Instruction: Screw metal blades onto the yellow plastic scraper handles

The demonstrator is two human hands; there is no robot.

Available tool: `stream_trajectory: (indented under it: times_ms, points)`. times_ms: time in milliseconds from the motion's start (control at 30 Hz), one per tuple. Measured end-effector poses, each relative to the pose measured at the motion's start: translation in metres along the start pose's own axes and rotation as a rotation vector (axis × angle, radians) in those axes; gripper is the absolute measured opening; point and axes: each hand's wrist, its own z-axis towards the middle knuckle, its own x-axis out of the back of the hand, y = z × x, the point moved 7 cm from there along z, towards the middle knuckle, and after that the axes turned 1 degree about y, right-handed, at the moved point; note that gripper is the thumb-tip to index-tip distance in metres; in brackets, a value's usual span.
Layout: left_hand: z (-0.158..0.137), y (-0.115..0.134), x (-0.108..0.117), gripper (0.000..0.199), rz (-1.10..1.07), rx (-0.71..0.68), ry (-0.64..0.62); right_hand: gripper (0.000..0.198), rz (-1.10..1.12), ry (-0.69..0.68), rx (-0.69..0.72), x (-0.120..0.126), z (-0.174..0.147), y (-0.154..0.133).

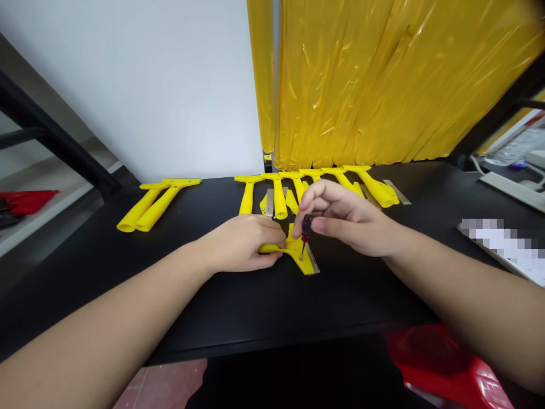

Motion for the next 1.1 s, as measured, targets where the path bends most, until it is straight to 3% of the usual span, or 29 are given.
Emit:
stream_trajectory:
  times_ms: [100,167,400,533,767,933,1100]
  points:
    - [-0.001,-0.001,-0.001,0.014,-0.033,0.001,0.0,0.013,0.322,0.035,-0.107,-0.012,0.004,0.017]
    - [-0.001,-0.002,-0.001,0.015,-0.042,0.005,0.02,0.02,0.414,0.058,-0.142,-0.019,0.005,0.024]
    - [-0.001,-0.002,0.0,0.016,-0.068,0.004,0.022,0.027,0.371,-0.016,-0.134,-0.022,0.004,0.025]
    - [0.001,0.0,0.001,0.018,-0.052,0.021,-0.009,0.044,0.348,-0.069,-0.125,-0.024,0.005,0.028]
    - [0.0,-0.001,0.0,0.015,-0.048,0.024,0.005,0.031,0.331,-0.024,-0.101,-0.02,0.006,0.026]
    - [0.001,0.0,0.0,0.017,-0.041,0.031,-0.017,0.052,0.298,-0.098,-0.121,-0.022,0.006,0.026]
    - [0.0,0.0,0.001,0.016,-0.008,0.027,0.005,0.038,0.323,-0.009,-0.132,-0.018,0.005,0.025]
